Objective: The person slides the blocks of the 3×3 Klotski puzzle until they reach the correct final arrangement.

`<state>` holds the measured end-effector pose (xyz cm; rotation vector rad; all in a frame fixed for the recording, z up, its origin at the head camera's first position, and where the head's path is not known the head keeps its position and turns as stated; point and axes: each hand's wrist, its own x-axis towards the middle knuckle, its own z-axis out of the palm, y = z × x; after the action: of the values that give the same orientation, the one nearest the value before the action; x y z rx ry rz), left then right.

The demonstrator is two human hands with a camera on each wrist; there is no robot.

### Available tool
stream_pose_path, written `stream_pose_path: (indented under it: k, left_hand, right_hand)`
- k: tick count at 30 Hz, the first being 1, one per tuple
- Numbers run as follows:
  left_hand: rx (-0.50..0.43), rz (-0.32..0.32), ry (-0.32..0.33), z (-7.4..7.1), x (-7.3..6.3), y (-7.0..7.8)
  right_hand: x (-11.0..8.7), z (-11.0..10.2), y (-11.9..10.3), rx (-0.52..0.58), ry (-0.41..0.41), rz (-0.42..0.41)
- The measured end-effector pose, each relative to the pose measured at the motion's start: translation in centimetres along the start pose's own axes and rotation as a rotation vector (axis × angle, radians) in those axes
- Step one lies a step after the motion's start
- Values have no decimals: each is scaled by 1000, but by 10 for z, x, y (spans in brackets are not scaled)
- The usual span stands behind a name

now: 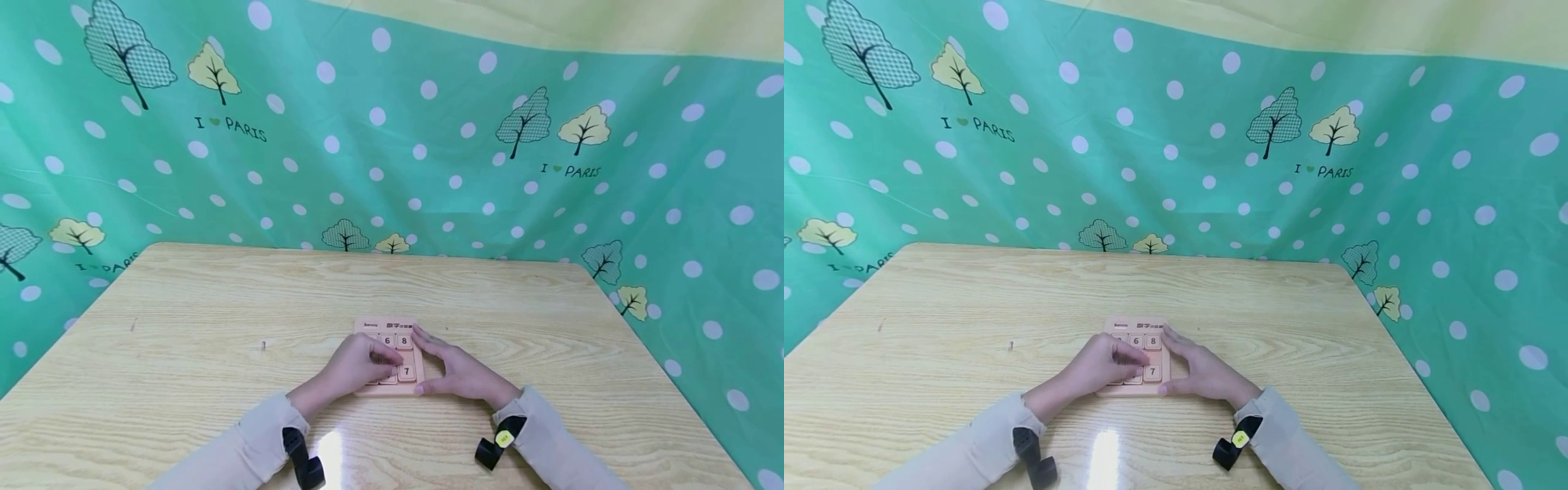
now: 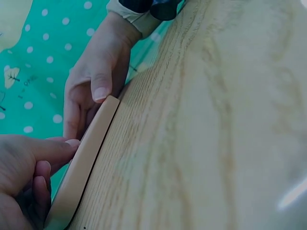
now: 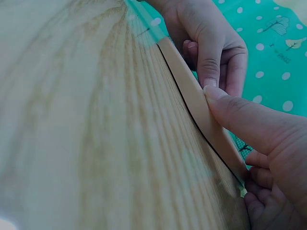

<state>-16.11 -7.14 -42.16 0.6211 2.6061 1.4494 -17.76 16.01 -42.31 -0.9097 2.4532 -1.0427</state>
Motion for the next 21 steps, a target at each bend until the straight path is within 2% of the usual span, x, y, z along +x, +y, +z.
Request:
stream_pose_path:
  k: [12, 17, 21]
  left_hand:
    - [1, 13, -29, -2, -2, 1]
    - [-69, 6, 11, -8, 3, -4]
    - [-71, 25, 71, -15, 10, -9]
  right_hand:
    - [0, 1, 1, 3, 9, 9]
    - [0, 0, 2, -11, 7, 7]
    - [0, 0, 2, -21, 10, 4]
